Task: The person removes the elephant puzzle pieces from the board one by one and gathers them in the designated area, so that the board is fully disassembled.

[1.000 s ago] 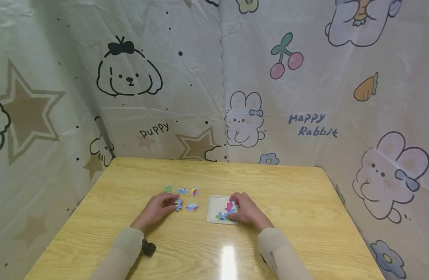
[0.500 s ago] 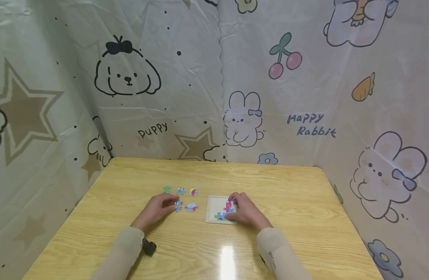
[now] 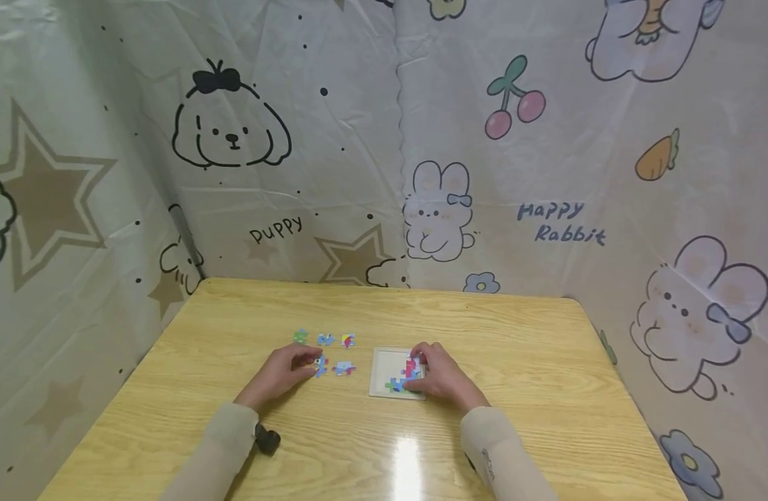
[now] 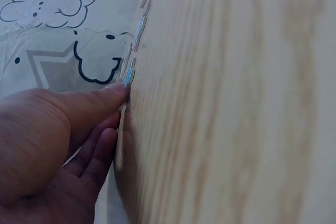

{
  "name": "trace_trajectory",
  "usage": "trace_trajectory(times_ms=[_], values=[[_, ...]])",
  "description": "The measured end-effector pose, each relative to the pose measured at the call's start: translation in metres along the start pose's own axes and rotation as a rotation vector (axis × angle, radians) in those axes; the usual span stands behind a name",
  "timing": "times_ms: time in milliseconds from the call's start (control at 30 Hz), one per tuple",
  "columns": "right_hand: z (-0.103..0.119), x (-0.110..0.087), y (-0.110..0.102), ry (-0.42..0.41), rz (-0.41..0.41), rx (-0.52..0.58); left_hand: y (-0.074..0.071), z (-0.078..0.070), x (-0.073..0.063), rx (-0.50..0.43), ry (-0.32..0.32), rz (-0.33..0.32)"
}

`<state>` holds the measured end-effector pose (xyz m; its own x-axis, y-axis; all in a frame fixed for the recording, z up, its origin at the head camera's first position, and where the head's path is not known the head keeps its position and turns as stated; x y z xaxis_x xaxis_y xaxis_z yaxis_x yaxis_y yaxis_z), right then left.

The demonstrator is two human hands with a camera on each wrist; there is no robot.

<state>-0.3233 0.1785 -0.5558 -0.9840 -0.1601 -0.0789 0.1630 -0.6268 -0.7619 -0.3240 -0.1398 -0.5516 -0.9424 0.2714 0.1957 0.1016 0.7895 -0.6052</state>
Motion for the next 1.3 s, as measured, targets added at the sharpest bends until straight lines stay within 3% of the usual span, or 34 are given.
trace_trajectory(times_ms=[100, 300, 467, 667, 900, 1100, 1300], values=[[0.0, 0.0, -0.001, 0.004, -0.002, 0.004, -0.001, 0.0, 0.001, -0.02, -0.02, -0.025], [0.001, -0.001, -0.001, -0.002, 0.003, 0.004, 0.0, -0.001, 0.001, -0.116, -0.119, -0.083], [0.001, -0.002, -0.002, -0.004, 0.003, 0.003, 0.015, -0.026, 0.001, -0.166, -0.063, -0.039], [0.0, -0.001, -0.002, -0.016, 0.034, -0.006, 0.052, -0.058, 0.002, -0.194, 0.006, 0.08], [0.002, -0.002, -0.006, -0.074, 0.092, 0.018, 0.088, -0.078, 0.006, -0.131, 0.034, 0.146], [0.001, -0.002, -0.005, -0.071, 0.103, 0.034, 0.105, -0.089, 0.01, -0.083, 0.055, 0.139], [-0.002, 0.0, -0.005, -0.07, 0.088, 0.021, 0.114, -0.096, 0.013, 0.049, 0.083, 0.132]])
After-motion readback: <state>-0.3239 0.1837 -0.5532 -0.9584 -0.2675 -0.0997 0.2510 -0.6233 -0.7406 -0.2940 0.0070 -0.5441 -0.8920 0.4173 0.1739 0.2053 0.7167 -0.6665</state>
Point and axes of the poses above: each hand's wrist, its own x-axis towards the middle knuckle, its own y-axis out of the palm, z = x × y, the point moved 8 cm from there along x, towards the middle knuckle, and after that the axes turned 7 degrees about -z, right-handed, at the moved point
